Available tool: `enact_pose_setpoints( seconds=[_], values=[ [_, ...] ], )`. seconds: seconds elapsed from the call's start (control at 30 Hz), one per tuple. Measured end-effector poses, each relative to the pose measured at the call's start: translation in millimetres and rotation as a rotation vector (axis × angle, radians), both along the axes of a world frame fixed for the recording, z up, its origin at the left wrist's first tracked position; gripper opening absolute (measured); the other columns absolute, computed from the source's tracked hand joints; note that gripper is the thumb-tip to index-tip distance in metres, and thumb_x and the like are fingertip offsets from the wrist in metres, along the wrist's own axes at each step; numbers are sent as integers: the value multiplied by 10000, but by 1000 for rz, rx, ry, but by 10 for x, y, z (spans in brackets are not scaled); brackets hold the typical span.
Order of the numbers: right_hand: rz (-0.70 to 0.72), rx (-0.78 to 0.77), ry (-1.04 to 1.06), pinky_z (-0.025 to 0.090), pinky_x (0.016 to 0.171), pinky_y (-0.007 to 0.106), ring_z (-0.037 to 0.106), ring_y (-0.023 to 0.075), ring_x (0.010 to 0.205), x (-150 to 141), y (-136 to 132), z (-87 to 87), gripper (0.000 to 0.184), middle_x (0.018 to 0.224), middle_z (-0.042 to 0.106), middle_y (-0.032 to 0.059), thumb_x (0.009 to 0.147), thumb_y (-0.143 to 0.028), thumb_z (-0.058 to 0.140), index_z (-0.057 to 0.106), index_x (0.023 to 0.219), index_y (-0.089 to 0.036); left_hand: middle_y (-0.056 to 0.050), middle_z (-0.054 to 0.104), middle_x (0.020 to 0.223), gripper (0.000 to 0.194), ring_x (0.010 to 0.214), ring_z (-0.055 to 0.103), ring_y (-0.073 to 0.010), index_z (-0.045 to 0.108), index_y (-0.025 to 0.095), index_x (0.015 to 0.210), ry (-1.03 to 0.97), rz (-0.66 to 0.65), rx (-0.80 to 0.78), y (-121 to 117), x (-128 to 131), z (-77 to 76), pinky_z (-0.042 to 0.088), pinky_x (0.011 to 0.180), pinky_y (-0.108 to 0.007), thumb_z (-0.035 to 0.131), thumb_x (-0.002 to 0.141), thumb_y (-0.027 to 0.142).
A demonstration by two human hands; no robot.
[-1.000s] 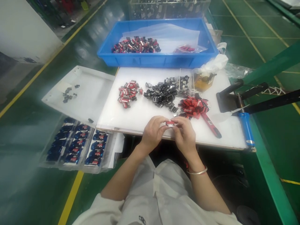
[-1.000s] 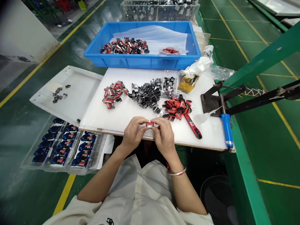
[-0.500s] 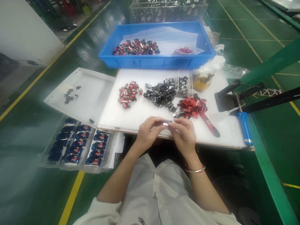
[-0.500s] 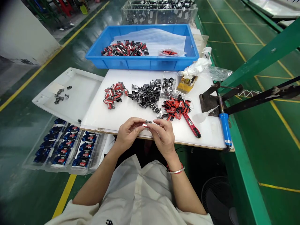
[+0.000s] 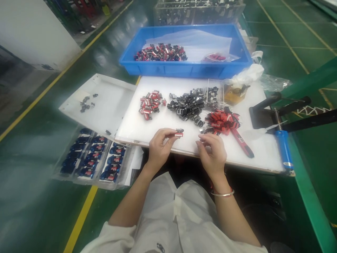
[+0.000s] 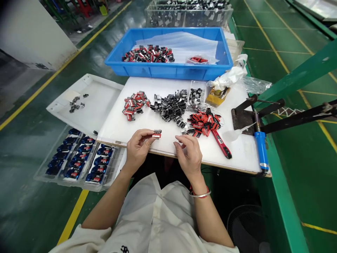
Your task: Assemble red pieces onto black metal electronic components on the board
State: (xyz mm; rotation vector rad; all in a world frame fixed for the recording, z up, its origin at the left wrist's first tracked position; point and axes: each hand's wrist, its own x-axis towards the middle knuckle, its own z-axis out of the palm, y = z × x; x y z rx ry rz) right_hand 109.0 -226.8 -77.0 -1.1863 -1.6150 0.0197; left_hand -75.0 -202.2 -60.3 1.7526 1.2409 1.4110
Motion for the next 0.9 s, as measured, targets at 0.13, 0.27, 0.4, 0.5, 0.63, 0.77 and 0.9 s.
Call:
enact_pose_setpoints(
  seconds=[0.13,0.27,0.4,0.5,0.63,0.77,0.9],
  values=[
    [-13,-12,-20,556,651,317,639,176,785,2,-14,-9,160,933,671,55,932,-168,594,651,1066,-236,-40,716,965,132,897,679,-147,688,201,979,23,87,-37,0,-71,17,564,852,-292,647,905,303],
    [-37,-22,-49,563,688,341,661,189,820,5,-21,-25,135,921,686,58,940,-183,583,658,1040,-233,-39,721,949,129,862,681,-149,687,199,967,68,163,-41,10,-145,32,568,832,-299,648,899,302],
    [-31,-15,-58,558,698,335,668,184,817,5,-22,-29,142,915,691,51,931,-166,589,665,1033,-232,-37,728,949,104,863,685,-150,684,196,969,81,216,-36,15,-213,39,564,830,-292,656,889,256],
    [-31,-12,-72,553,693,329,665,179,798,3,-23,-22,142,909,689,45,929,-163,594,664,1032,-234,-35,733,948,94,886,691,-157,685,200,968,93,250,-33,14,-257,45,561,830,-289,657,884,230],
    [-21,7,-101,547,689,316,663,170,783,1,-20,-16,142,905,684,42,927,-144,598,655,1027,-228,-38,739,956,99,911,696,-166,684,205,978,102,291,-36,14,-317,49,561,841,-300,652,888,229],
    [-37,15,-120,552,691,327,667,172,764,-3,-18,-19,137,902,687,42,926,-152,604,659,1024,-230,-41,743,980,111,941,697,-177,679,209,995,100,326,-48,15,-373,41,562,873,-324,643,892,228],
    [-37,10,-120,551,691,326,667,174,757,-4,-23,-24,144,904,691,41,918,-152,612,666,1025,-231,-41,743,997,116,963,692,-181,676,215,998,100,357,-38,22,-411,24,561,883,-332,636,890,219]
  ],
)
